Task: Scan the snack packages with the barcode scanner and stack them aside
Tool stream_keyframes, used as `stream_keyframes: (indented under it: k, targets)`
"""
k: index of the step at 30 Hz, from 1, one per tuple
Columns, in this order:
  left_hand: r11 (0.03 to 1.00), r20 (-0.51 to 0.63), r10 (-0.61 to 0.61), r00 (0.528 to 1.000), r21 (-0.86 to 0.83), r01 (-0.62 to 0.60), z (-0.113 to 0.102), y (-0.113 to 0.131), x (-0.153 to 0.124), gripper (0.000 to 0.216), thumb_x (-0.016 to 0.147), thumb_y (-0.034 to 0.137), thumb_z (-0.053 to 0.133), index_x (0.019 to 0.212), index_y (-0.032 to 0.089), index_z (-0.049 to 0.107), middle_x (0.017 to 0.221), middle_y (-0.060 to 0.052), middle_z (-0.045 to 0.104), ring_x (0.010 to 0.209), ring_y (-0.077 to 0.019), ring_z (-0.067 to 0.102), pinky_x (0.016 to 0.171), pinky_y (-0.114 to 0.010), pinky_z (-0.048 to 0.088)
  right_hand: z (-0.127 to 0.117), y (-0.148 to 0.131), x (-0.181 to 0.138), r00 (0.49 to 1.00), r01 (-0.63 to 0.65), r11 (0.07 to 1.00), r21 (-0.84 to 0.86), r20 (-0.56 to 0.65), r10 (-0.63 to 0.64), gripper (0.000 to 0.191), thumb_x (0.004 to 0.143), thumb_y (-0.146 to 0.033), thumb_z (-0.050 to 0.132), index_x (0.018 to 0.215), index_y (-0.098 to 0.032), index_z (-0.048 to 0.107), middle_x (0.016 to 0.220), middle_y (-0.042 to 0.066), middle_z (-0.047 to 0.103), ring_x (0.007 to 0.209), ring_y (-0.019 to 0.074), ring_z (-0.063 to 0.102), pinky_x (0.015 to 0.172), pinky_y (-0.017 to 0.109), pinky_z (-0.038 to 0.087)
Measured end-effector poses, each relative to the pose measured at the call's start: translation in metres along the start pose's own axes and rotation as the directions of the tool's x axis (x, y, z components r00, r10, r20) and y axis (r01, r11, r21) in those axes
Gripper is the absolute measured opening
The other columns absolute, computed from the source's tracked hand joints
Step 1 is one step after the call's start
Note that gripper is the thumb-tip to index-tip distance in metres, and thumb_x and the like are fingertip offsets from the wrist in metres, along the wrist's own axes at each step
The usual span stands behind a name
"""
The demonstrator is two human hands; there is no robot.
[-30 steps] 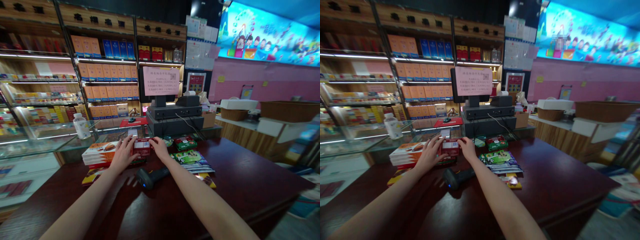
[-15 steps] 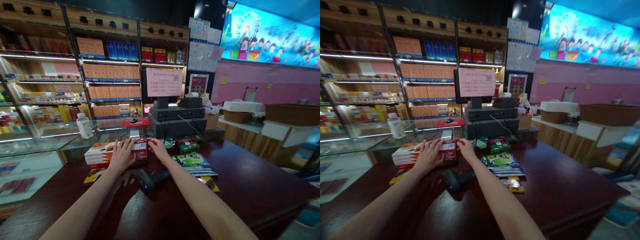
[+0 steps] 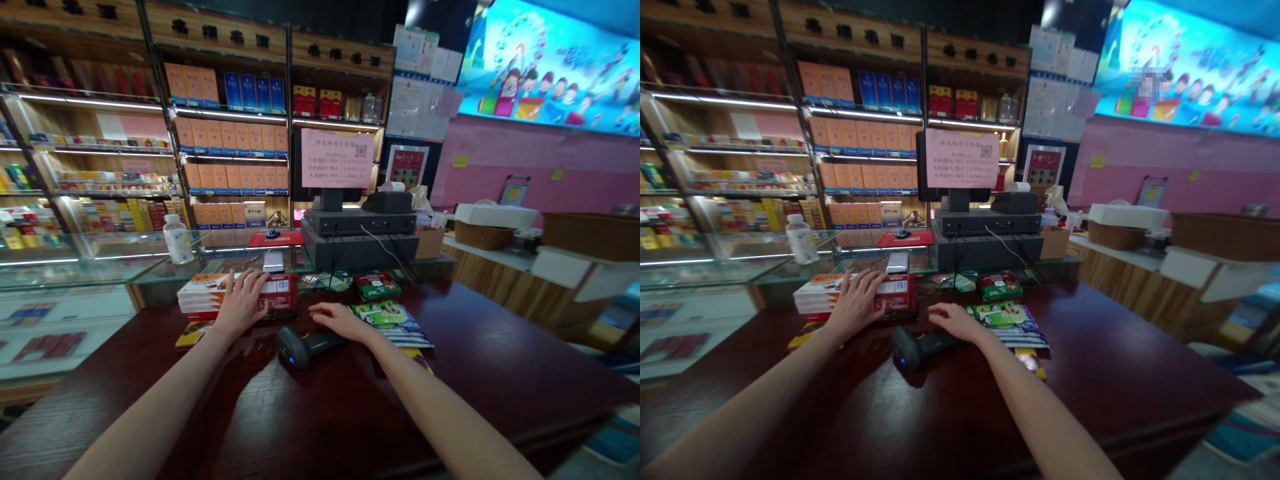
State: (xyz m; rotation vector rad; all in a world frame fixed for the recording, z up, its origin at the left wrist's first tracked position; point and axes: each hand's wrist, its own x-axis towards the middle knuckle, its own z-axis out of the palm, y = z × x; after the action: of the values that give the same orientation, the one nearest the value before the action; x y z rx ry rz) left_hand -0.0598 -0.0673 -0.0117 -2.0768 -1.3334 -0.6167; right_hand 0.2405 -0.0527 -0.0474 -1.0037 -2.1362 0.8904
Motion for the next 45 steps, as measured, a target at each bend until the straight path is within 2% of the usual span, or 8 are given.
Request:
stream_keyframes:
  k: [6, 12, 17, 22, 26, 32, 40, 45]
  targets:
    - [1.0, -0.006, 0.024, 1.0, -0.004, -0.024, 0.002, -0.004, -0.007, 0.072, 0.076, 0.034, 0.066, 0.143, 0.018, 0.045, 0.141, -0.015, 0.054, 0.136, -0.0349, 0.041, 0.122, -0.061, 0.01, -0.007, -0.008, -0.021, 0.979, -0.009, 0.999, -0.048, 0.203, 0.018, 0.058, 0.084, -0.053, 0.066, 0.133, -0.022, 0.062, 0.124, 0.008, 0.071, 0.114, 0.0278, 0.065, 0.102, 0.042, 0.048]
    - [0.999, 0.007, 0.046, 0.999, -0.014, -0.046, 0.003, -0.006, -0.013, 0.075, 0.075, 0.033, 0.067, 0.145, 0.021, 0.042, 0.142, -0.014, 0.053, 0.137, -0.0339, 0.042, 0.122, -0.06, 0.009, 0.001, -0.015, -0.027, 0.965, 0.14, 0.927, -0.348, 0.257, -0.049, 0.08, 0.069, -0.054, 0.08, 0.14, -0.029, 0.055, 0.131, 0.006, 0.067, 0.129, 0.0333, 0.054, 0.12, 0.057, 0.015]
    - [0.999, 0.009, 0.045, 0.999, -0.028, -0.045, 0.002, -0.006, -0.012, 0.076, 0.075, 0.033, 0.067, 0.145, 0.021, 0.041, 0.143, -0.014, 0.052, 0.136, -0.0336, 0.042, 0.122, -0.06, 0.009, 0.012, -0.018, -0.027, 0.961, 0.234, 0.884, -0.405, 0.234, -0.147, 0.077, 0.071, -0.033, 0.078, 0.143, -0.026, 0.051, 0.13, 0.006, 0.067, 0.118, 0.0297, 0.061, 0.106, 0.044, 0.039]
    - [0.999, 0.002, 0.045, 0.999, -0.007, -0.045, -0.001, -0.006, -0.011, 0.072, 0.077, 0.031, 0.064, 0.144, 0.019, 0.043, 0.142, -0.015, 0.053, 0.136, -0.0336, 0.042, 0.123, -0.06, 0.009, 0.013, -0.018, -0.026, 0.972, 0.215, 0.891, -0.4, 0.18, -0.154, 0.073, 0.072, -0.029, 0.074, 0.142, -0.024, 0.051, 0.114, 0.005, 0.073, 0.106, 0.0263, 0.068, 0.095, 0.036, 0.046]
    - [0.999, -0.007, 0.037, 0.999, -0.013, -0.037, -0.003, -0.006, -0.011, 0.072, 0.077, 0.03, 0.064, 0.145, 0.019, 0.043, 0.14, -0.015, 0.054, 0.135, -0.0335, 0.043, 0.122, -0.06, 0.011, 0.007, -0.025, -0.02, 0.981, 0.182, 0.918, -0.353, 0.129, -0.145, 0.071, 0.073, -0.029, 0.074, 0.141, -0.025, 0.052, 0.113, 0.005, 0.073, 0.103, 0.0247, 0.069, 0.091, 0.034, 0.048]
    - [1.0, -0.014, 0.014, 1.0, -0.009, -0.014, -0.002, -0.006, -0.013, 0.071, 0.078, 0.03, 0.064, 0.145, 0.019, 0.043, 0.141, -0.015, 0.053, 0.136, -0.0333, 0.043, 0.122, -0.059, 0.011, -0.004, -0.036, -0.011, 0.976, 0.219, 0.955, -0.201, 0.045, -0.214, 0.074, 0.074, -0.025, 0.074, 0.143, -0.027, 0.048, 0.126, 0.004, 0.068, 0.114, 0.0226, 0.064, 0.101, 0.037, 0.045]
    - [1.0, -0.007, 0.008, 1.0, -0.005, -0.008, 0.001, -0.008, -0.016, 0.069, 0.081, 0.03, 0.06, 0.147, 0.019, 0.041, 0.144, -0.016, 0.051, 0.137, -0.0335, 0.042, 0.122, -0.06, 0.011, -0.012, -0.033, -0.007, 0.986, 0.165, 0.986, -0.027, 0.015, -0.164, 0.079, 0.077, -0.026, 0.073, 0.148, -0.031, 0.04, 0.135, 0.006, 0.063, 0.127, 0.0245, 0.057, 0.114, 0.046, 0.033]
    - [1.0, -0.011, 0.008, 1.0, 0.013, -0.008, 0.002, -0.007, -0.016, 0.068, 0.081, 0.03, 0.059, 0.146, 0.019, 0.042, 0.143, -0.015, 0.052, 0.136, -0.033, 0.043, 0.122, -0.06, 0.011, -0.012, -0.031, -0.005, 0.983, 0.181, 0.983, 0.024, 0.015, -0.181, 0.079, 0.078, -0.025, 0.073, 0.149, -0.028, 0.04, 0.133, 0.007, 0.063, 0.126, 0.0231, 0.057, 0.113, 0.044, 0.034]
